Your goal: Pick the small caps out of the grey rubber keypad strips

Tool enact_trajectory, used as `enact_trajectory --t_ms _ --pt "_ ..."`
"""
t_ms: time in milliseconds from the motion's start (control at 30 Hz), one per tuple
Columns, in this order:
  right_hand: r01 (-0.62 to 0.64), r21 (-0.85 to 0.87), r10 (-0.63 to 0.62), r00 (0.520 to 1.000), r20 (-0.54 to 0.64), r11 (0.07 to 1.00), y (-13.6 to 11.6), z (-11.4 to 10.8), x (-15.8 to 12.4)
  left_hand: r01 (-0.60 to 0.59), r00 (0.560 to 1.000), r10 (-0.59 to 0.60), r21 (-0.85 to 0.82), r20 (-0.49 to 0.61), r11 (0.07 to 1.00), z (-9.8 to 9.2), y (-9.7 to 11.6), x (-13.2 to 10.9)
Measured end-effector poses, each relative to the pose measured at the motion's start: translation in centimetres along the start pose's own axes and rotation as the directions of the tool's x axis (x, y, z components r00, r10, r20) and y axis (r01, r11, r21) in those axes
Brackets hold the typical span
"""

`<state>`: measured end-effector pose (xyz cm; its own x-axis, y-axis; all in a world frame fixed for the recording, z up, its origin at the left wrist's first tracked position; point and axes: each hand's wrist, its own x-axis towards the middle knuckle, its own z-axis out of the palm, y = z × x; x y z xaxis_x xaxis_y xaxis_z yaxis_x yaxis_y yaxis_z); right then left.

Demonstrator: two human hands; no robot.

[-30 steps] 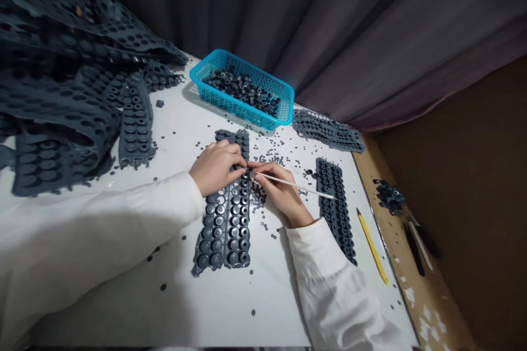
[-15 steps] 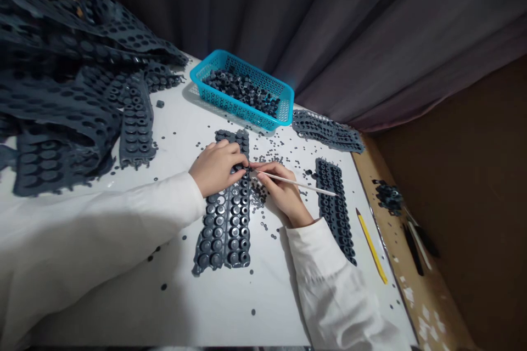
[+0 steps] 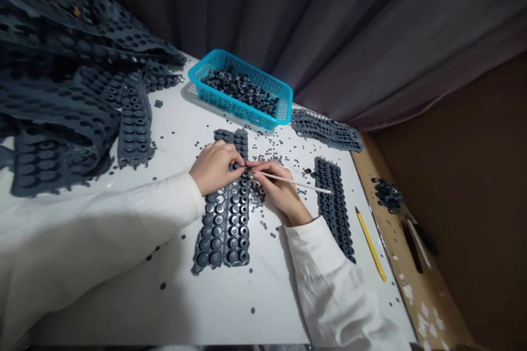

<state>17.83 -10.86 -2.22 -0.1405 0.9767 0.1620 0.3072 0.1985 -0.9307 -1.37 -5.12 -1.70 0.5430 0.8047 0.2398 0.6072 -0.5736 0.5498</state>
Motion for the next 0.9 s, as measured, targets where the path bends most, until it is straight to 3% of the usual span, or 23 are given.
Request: enact_trajectory --t_ms 267,467,667,800,900 --pt "-0.033 0.053 0.031 0.999 0.029 0.998 -0.25 0.03 0.15 0.018 1.000 -0.018 -0.003 -0.008 1.000 0.26 0.10 -0.08" --pt "0.014 0.013 -0.015 0.999 0.036 1.000 -0.11 -0.02 0.13 0.035 0.999 -0.035 -0.005 -0.033 0.999 0.46 0.08 -0.12" --pt "0.134 -0.160 -0.126 0.990 0.059 0.978 -0.15 -0.04 0.12 0.038 0.999 -0.038 0.001 -0.032 0.999 0.41 0.13 -0.13" --pt "0.284 -0.327 -0.253 0.958 0.133 0.902 -0.03 -0.01 0.20 0.043 0.999 -0.042 0.010 -0.032 0.999 0.35 0.18 -0.09" --pt "0.322 -0.393 -0.269 0.945 0.185 0.861 0.02 0.02 0.29 0.042 0.999 -0.042 0.017 -0.029 0.999 0.33 0.19 -0.05"
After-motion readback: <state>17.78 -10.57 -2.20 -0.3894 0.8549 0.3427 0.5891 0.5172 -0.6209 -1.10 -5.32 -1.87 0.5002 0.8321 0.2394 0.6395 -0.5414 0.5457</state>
